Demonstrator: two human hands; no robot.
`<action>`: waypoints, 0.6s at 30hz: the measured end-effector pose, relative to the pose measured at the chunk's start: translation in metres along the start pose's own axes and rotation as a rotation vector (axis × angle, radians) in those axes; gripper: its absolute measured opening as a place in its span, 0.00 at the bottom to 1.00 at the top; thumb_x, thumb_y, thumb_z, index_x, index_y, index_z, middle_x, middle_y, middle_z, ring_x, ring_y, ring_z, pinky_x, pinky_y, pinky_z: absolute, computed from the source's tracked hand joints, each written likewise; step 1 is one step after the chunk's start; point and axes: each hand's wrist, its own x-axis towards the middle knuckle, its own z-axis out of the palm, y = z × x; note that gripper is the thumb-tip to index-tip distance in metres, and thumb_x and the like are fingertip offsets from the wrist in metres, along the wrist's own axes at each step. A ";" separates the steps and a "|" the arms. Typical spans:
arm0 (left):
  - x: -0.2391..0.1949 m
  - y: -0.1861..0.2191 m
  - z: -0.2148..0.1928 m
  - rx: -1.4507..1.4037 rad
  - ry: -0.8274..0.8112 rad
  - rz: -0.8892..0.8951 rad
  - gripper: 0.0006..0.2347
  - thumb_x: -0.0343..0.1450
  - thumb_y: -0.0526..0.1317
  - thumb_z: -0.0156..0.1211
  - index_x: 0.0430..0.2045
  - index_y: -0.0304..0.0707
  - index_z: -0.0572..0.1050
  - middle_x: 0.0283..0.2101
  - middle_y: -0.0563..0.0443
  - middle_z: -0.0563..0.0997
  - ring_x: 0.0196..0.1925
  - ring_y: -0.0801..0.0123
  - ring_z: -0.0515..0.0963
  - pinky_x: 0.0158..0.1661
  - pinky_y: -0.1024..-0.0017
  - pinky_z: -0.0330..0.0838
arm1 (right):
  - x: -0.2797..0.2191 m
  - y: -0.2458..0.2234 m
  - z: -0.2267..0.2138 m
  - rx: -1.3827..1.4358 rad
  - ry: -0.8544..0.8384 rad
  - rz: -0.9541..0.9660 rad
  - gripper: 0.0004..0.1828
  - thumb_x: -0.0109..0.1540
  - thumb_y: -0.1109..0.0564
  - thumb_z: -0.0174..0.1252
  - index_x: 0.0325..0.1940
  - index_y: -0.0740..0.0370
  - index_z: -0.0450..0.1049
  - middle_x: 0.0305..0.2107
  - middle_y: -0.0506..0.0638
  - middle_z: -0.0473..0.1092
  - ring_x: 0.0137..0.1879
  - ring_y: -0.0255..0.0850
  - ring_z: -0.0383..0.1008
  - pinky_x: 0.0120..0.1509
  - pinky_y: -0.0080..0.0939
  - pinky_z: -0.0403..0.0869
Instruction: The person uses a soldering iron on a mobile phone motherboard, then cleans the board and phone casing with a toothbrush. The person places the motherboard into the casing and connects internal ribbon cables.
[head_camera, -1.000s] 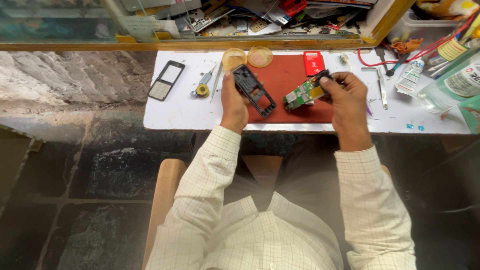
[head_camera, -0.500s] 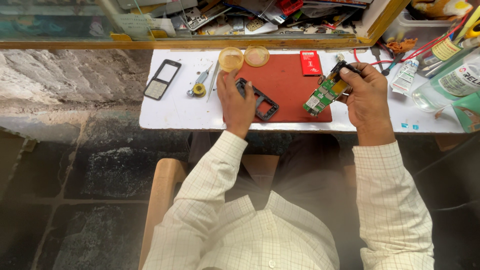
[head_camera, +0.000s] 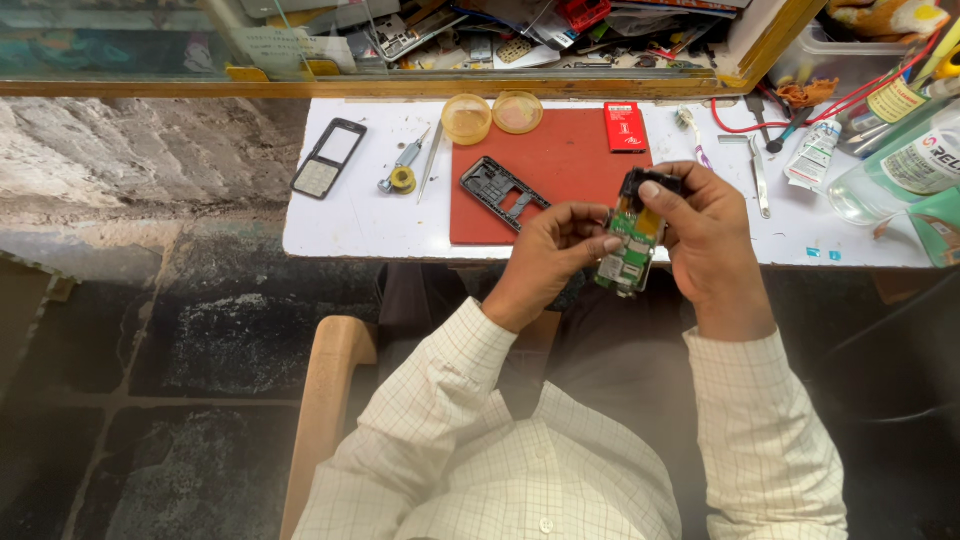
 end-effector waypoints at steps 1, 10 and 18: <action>-0.005 -0.002 0.001 -0.011 -0.003 -0.017 0.16 0.71 0.31 0.69 0.52 0.26 0.76 0.40 0.53 0.79 0.43 0.77 0.78 0.47 0.77 0.76 | -0.005 0.002 0.001 0.026 0.000 -0.003 0.10 0.66 0.65 0.63 0.51 0.67 0.74 0.40 0.51 0.76 0.42 0.37 0.78 0.48 0.38 0.80; -0.024 -0.007 0.005 -0.312 0.059 -0.117 0.12 0.68 0.25 0.68 0.42 0.32 0.73 0.40 0.52 0.79 0.44 0.73 0.80 0.50 0.73 0.78 | -0.042 0.022 0.000 0.152 -0.004 0.046 0.16 0.67 0.62 0.62 0.58 0.71 0.74 0.43 0.53 0.75 0.49 0.39 0.76 0.58 0.40 0.75; -0.009 -0.024 0.008 -0.444 0.219 0.096 0.14 0.71 0.25 0.63 0.48 0.35 0.71 0.45 0.53 0.75 0.48 0.75 0.77 0.52 0.76 0.76 | -0.059 0.047 0.015 0.331 -0.205 0.123 0.26 0.68 0.56 0.55 0.70 0.65 0.64 0.60 0.53 0.70 0.67 0.42 0.69 0.73 0.46 0.68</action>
